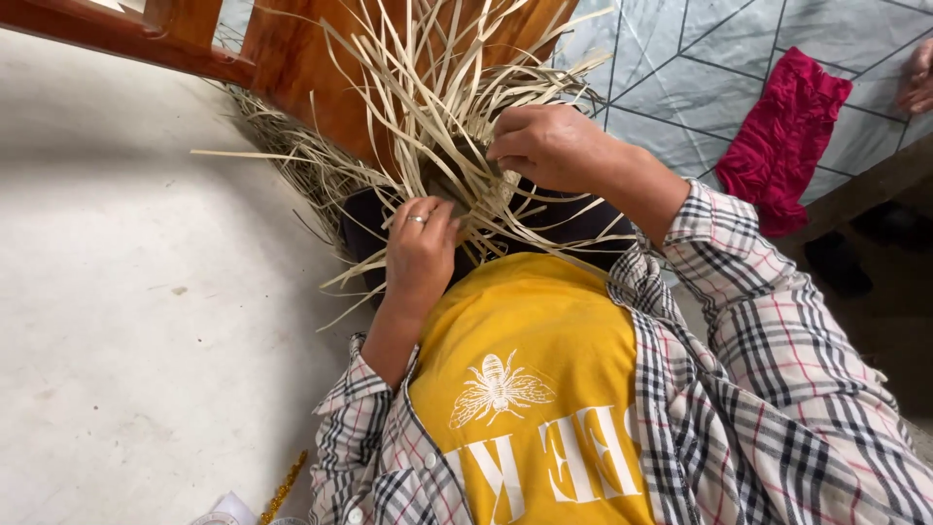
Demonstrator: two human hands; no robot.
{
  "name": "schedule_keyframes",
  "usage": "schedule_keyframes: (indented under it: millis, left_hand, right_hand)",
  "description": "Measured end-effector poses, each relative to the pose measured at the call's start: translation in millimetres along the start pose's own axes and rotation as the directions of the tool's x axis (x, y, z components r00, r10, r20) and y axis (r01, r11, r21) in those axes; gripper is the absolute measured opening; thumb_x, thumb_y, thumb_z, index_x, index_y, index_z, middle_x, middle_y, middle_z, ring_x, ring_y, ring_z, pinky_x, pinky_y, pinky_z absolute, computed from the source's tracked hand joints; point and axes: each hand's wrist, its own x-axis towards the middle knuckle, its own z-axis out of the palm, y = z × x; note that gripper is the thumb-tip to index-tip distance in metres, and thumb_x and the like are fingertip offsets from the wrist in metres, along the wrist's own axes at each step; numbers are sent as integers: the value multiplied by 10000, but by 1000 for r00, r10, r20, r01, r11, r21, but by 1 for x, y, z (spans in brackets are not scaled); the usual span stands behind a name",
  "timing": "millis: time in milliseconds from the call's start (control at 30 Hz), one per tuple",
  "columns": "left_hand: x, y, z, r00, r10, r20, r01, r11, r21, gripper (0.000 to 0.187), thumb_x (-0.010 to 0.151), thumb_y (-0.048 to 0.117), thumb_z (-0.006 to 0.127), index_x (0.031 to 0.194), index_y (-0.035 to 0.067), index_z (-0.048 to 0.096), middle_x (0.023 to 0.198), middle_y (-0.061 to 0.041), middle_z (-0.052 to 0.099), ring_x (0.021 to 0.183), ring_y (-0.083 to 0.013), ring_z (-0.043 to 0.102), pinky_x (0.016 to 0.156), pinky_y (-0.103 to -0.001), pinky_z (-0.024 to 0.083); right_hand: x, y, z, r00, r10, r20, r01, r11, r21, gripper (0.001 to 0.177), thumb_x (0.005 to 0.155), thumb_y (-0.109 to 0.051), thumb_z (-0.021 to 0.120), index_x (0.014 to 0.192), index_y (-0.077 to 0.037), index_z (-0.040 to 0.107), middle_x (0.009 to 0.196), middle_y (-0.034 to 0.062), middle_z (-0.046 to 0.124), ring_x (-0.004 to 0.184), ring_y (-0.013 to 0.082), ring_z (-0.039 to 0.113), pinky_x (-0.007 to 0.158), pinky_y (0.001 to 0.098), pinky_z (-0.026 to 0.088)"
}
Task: Weaving dried plant fibers to create a circular structure, likely a hat or basket
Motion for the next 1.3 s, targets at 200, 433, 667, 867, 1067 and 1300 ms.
schedule_keyframes:
  millis: [200, 433, 667, 867, 1067, 1300]
  left_hand:
    - [-22, -22, 52, 995, 83, -51, -86, 995, -54, 69, 1007, 52, 717, 1017, 4, 668, 913, -81, 565, 939, -309, 633, 835, -417, 526]
    - [-36, -40, 59, 995, 13, -95, -4, 995, 96, 152, 986, 182, 769, 910, 120, 653, 855, 16, 507, 801, -223, 603, 677, -366, 508]
    - [-34, -31, 28, 989, -59, -133, 86, 975, 206, 154, 997, 213, 754, 908, 159, 640, 899, 50, 501, 768, -196, 621, 647, -344, 507]
    - [-34, -30, 21, 977, -164, -135, 185, 970, 160, 147, 1083, 220, 676, 958, 154, 633, 908, 20, 517, 553, -231, 584, 487, -374, 537]
    - [-31, -33, 24, 972, -162, -170, 181, 978, 103, 156, 1059, 271, 678, 957, 161, 636, 933, 48, 531, 561, -221, 619, 464, -338, 546]
    - [-30, -30, 11, 984, -107, -143, 125, 984, 129, 150, 1077, 307, 641, 979, 192, 638, 935, 66, 526, 578, -189, 640, 467, -300, 545]
  right_hand:
    - [14, 15, 19, 937, 26, 349, 19, 992, -124, 384, 858, -11, 646, 1210, -88, 780, 1269, 76, 722, 1013, 275, 745, 841, 417, 610]
    - [30, 31, 50, 778, 58, 626, 263, 874, -408, 368, 866, -168, 612, 1188, -254, 766, 1450, -108, 613, 921, 216, 747, 717, 374, 639]
    - [16, 35, 86, 855, -52, 517, 153, 976, -155, 129, 1035, -255, 635, 1065, -187, 739, 1257, -42, 689, 756, 223, 746, 610, 349, 608]
    - [22, -3, 49, 911, 21, 411, -46, 998, 52, 318, 970, -77, 601, 1283, -55, 651, 1471, 147, 564, 739, 386, 772, 553, 426, 626]
    - [17, -5, 46, 963, -27, 270, -10, 991, 135, 381, 974, -252, 711, 1247, 13, 690, 1351, 177, 649, 895, 495, 732, 728, 601, 605]
    - [-6, 0, 79, 976, 78, 203, -46, 986, -158, 160, 994, -434, 699, 986, -273, 703, 1045, -137, 699, 847, 197, 761, 684, 384, 620]
